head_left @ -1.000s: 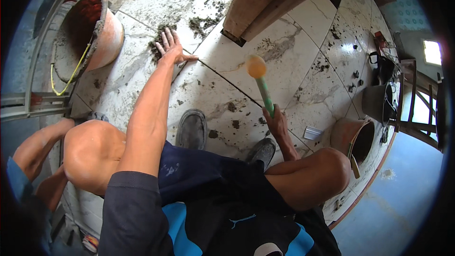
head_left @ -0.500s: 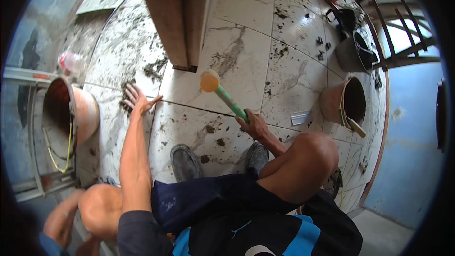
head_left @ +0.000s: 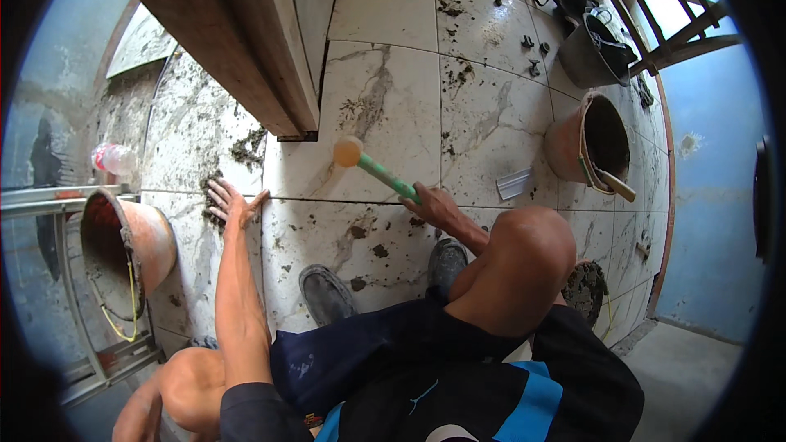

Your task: Laying and leveling floor tiles using a rubber mallet and mortar.

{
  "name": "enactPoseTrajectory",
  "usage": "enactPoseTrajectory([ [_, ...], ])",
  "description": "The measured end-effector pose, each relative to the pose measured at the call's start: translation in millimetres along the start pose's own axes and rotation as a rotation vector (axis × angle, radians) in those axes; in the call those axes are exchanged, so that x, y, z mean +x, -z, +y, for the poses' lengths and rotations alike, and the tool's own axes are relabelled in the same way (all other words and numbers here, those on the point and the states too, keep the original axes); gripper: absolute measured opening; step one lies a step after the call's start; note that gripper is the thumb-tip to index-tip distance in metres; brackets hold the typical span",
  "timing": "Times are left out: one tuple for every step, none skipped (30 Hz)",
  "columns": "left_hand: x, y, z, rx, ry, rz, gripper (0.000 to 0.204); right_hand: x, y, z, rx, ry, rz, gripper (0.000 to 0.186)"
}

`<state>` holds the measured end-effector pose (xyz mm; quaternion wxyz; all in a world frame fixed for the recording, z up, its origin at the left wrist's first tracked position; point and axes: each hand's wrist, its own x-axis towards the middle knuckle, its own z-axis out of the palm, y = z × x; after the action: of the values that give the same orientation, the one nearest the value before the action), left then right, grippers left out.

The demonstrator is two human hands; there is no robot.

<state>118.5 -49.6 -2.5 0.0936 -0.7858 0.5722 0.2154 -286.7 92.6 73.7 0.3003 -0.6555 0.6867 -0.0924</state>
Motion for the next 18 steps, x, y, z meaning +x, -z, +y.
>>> enactPoseTrajectory([
  [0,-3,-2,0.02,-0.001,0.02,0.14,-1,1,1,0.02,0.018,0.002,0.036],
  [3,-5,-2,0.026,0.001,0.017,0.14,0,3,3,0.052,0.051,0.039,0.036],
  [4,-7,-4,0.011,-0.006,0.022,0.14,-2,3,5,0.068,0.054,0.074,0.036],
  [6,-8,-5,0.032,0.003,0.024,0.14,-2,5,6,0.089,0.077,0.068,0.036],
  [7,-9,-6,0.043,0.013,0.02,0.14,-4,5,7,0.05,0.038,0.021,0.036],
  [9,-9,-5,0.036,0.004,0.014,0.139,-5,6,9,-0.002,-0.028,-0.049,0.037],
  [9,-8,-5,0.03,0.016,-0.01,0.139,-6,7,10,0.019,-0.013,-0.018,0.037],
  [10,-7,-5,0.042,0.009,0.006,0.139,-7,8,11,0.041,-0.002,-0.031,0.038],
  [11,-6,-4,0.083,0.017,-0.005,0.14,-8,8,11,0.064,0.026,-0.012,0.039],
  [11,-6,-4,0.099,0.035,-0.063,0.14,-9,8,11,0.069,0.01,-0.045,0.039],
  [11,-6,-3,0.11,0.041,-0.079,0.14,-10,8,11,0.038,0.024,-0.032,0.039],
  [10,-6,-3,0.14,0.031,-0.046,0.14,-11,8,11,-0.015,0.003,-0.07,0.039],
  [10,-7,-2,0.06,0.036,-0.024,0.133,-11,8,12,0.003,0.038,-0.016,0.039],
  [10,-8,-3,-0.015,0.04,-0.004,0.129,-13,7,12,0.024,-0.008,-0.048,0.039],
  [11,-9,-3,-0.043,0.031,0.006,0.131,-13,7,12,0.031,-0.041,-0.027,0.039],
  [12,-10,-5,-0.048,0.047,-0.014,0.131,-14,7,12,0.047,-0.045,-0.086,0.039],
  [13,-11,-6,0.028,0.032,-0.037,0.134,-16,6,12,0.086,-0.029,-0.026,0.038],
  [16,-10,-8,0.071,0.021,-0.087,0.14,-16,5,12,0.111,-0.032,-0.008,0.038],
])
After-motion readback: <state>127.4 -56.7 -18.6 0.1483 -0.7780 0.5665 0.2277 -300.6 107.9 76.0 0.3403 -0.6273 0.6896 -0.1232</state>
